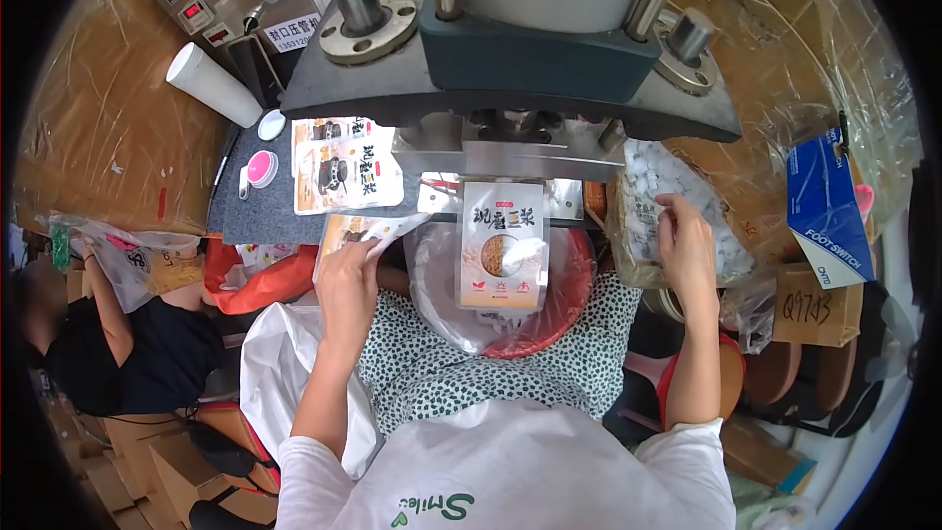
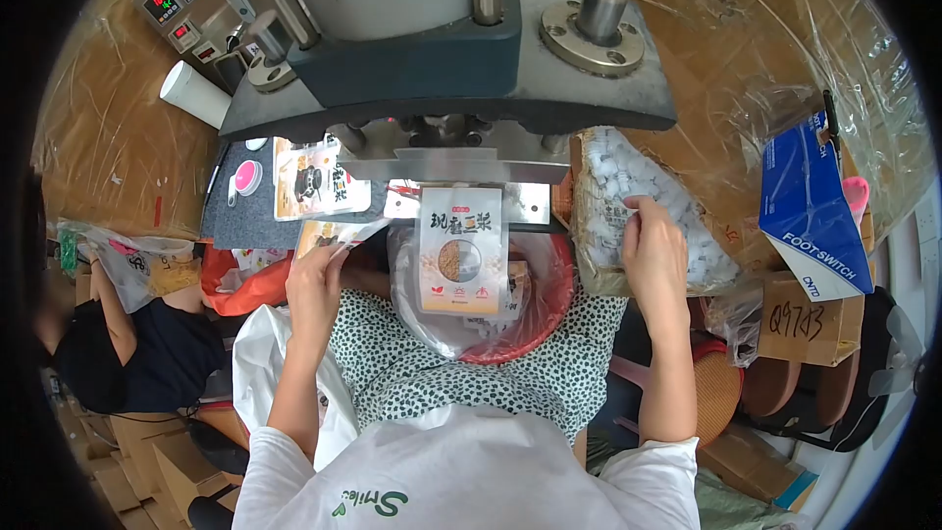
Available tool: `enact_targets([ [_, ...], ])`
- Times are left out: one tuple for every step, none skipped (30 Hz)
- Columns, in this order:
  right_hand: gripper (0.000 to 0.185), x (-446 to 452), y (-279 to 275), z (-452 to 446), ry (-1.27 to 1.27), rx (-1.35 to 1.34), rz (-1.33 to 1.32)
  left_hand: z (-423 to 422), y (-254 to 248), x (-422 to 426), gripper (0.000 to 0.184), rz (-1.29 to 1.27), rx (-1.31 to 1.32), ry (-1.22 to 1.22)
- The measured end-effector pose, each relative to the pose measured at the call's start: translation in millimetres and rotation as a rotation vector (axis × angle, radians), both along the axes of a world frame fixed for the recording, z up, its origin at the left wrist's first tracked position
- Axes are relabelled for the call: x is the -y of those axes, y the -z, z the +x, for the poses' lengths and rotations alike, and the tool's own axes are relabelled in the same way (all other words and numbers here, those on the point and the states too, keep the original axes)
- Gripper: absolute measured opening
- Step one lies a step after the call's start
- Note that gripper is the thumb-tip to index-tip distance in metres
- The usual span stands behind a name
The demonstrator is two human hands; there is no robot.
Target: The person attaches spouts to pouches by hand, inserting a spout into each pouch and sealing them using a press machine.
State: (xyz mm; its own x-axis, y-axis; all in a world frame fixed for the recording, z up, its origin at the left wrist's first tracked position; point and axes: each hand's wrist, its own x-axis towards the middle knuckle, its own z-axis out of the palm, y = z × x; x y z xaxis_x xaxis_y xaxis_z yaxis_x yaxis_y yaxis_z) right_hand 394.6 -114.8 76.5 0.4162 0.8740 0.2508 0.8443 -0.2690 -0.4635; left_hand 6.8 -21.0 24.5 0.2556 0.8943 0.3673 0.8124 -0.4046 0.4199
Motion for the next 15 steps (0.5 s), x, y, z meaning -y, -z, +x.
enact_targets([
  [0.02,1,0,-3,-0.028,-0.039,-0.014,3,-3,5,0.014,-0.019,0.036,-0.012],
  [0.02,2,0,-6,-0.054,-0.078,-0.027,5,-7,8,0.016,-0.057,0.03,0.011],
  [0.021,1,0,-8,-0.096,-0.099,-0.044,8,-9,10,0.016,-0.035,0.024,0.028],
  [0.022,-2,-2,-10,-0.138,-0.118,-0.059,11,-11,12,0.017,-0.011,0.02,0.044],
  [0.023,-5,-3,-11,-0.177,-0.137,-0.076,14,-13,13,0.018,0.012,0.016,0.063],
  [0.027,-7,-2,-11,-0.19,-0.095,-0.084,16,-17,14,0.02,-0.03,0.054,0.065],
  [0.026,-10,-2,-11,-0.204,-0.106,-0.04,19,-18,14,0.02,-0.043,0.066,0.076],
  [0.026,-12,-2,-12,-0.22,-0.117,0.004,21,-18,15,0.02,-0.056,0.078,0.085],
  [0.025,-15,0,-12,-0.239,-0.13,0.049,23,-19,16,0.02,-0.068,0.087,0.09],
  [0.023,-18,4,-8,-0.252,-0.14,0.013,25,-15,16,0.021,-0.023,0.074,0.127],
  [0.023,-18,4,-6,-0.228,-0.116,-0.01,28,-17,18,0.022,-0.005,0.059,0.143],
  [0.023,-17,3,-5,-0.204,-0.092,-0.033,33,-21,21,0.023,0.012,0.043,0.159],
  [0.023,-17,2,-6,-0.181,-0.068,-0.056,37,-25,24,0.024,0.029,0.028,0.173],
  [0.022,-16,-1,-7,-0.132,-0.092,-0.056,38,-29,26,0.026,0.032,0.008,0.175],
  [0.021,-15,-6,-9,-0.084,-0.116,-0.055,38,-30,27,0.027,0.028,0.013,0.18],
])
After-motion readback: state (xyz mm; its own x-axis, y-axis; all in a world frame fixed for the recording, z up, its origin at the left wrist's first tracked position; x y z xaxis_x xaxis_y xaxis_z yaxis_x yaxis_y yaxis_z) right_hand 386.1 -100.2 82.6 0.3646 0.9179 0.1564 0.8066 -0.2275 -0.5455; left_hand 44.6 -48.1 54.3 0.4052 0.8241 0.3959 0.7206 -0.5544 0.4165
